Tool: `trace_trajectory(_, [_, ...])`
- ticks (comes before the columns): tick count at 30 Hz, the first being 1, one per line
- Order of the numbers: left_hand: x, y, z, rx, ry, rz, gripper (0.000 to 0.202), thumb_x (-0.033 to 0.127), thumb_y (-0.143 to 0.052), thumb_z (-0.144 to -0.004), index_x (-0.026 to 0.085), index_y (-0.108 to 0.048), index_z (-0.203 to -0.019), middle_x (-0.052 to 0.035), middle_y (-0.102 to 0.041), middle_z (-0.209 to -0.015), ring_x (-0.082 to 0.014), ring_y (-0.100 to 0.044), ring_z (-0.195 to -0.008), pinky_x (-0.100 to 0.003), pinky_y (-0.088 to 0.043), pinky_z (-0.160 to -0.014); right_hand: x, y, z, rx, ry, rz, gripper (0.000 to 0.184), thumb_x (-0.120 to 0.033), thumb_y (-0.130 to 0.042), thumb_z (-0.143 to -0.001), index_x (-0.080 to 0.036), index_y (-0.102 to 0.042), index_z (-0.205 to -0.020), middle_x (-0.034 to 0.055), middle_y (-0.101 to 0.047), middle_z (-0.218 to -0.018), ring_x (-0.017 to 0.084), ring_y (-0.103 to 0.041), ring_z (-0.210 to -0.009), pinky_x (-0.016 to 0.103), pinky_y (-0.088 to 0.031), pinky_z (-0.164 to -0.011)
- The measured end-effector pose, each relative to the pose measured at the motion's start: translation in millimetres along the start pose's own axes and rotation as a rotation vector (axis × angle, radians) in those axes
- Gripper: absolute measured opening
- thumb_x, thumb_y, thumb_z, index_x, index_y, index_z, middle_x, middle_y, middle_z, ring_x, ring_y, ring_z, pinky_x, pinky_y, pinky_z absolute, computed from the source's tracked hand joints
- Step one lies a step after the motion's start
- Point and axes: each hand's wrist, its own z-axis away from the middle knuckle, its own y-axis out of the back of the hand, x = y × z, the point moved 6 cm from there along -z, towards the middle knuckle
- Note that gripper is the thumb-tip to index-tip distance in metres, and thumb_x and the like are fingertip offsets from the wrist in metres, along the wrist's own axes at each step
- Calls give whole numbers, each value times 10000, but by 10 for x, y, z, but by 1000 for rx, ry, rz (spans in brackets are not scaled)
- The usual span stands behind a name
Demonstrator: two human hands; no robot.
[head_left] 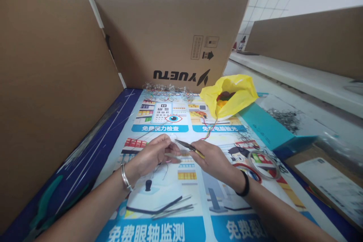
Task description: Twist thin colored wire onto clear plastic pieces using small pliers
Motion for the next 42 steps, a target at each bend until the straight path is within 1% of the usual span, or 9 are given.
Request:
trace_trajectory(6, [12, 9, -2, 58, -14, -54, 196, 354, -524, -853, 182, -469, -775, -36, -624, -783, -160, -602, -720, -275, -441, -610, -15, 3, 1, 6, 2, -10, 214, -329, -414, -905, -182, -564, -949, 58, -619, -862, 173, -568, -801, 253, -413, -692])
trace_trajectory(8, [13, 7, -1, 62, -15, -65, 198, 350, -515, -858, 181, -468, -768, -32, -617, -763, -148, -590, -682, -255, -417, -571, -22, 4, 7, 9, 4, -12, 212, -329, -418, -904, -180, -564, -942, 57, -618, -856, 171, -566, -793, 252, -413, -689])
trace_trajectory(13, [15, 28, -10, 38, -24, -67, 182, 356, -507, -863, 177, -507, -828, -56, -630, -834, -165, -604, -767, -291, -445, -671, -11, 6, 8, 15, -5, 23, 201, -323, -423, -902, -186, -562, -951, 55, -621, -864, 175, -571, -812, 252, -411, -697])
trace_trajectory(16, [20, 64, -20, 57, -29, -135, 210, 374, -534, -845, 165, -547, -871, -75, -633, -898, -178, -603, -813, -311, -455, -713, 3, 21, -1, 21, -22, 48, 196, -322, -430, -899, -183, -562, -941, 53, -623, -860, 178, -575, -812, 256, -414, -697])
trace_trajectory(19, [-1, 91, -30, 74, -5, -224, 270, 406, -561, -819, 140, -586, -865, -86, -644, -860, -186, -606, -800, -312, -455, -712, 7, 31, -2, 32, -25, 57, 200, -323, -429, -901, -179, -561, -942, 55, -622, -859, 180, -577, -811, 257, -416, -695])
trace_trajectory(23, [-25, 114, -40, 83, -7, -278, 274, 399, -608, -781, 134, -618, -851, -48, -631, -737, -140, -576, -685, -259, -417, -652, 9, 18, 13, 56, -41, 43, 196, -327, -432, -898, -183, -559, -939, 54, -619, -854, 176, -578, -803, 253, -418, -692])
trace_trajectory(31, [6, 112, -38, 94, -38, -319, 192, 329, -601, -768, 141, -609, -729, 37, -467, -537, -73, -395, -495, -211, -300, -511, -9, -33, 22, 65, -56, -7, 191, -322, -419, -902, -189, -553, -932, 46, -611, -852, 172, -570, -797, 257, -417, -692])
trace_trajectory(34, [20, 114, -36, 119, -36, -361, 206, 339, -593, -774, 138, -624, -742, 50, -428, -515, -65, -333, -473, -207, -279, -487, -11, -52, 27, 70, -49, -26, 192, -329, -419, -902, -191, -549, -934, 46, -610, -853, 171, -566, -786, 258, -413, -682])
trace_trajectory(42, [21, 126, -35, 160, -44, -394, 231, 348, -587, -765, 150, -572, -646, 51, -416, -531, -69, -323, -481, -209, -267, -477, 15, -88, 15, 86, -62, -104, 193, -337, -407, -905, -197, -538, -926, 42, -602, -846, 165, -558, -763, 257, -409, -667])
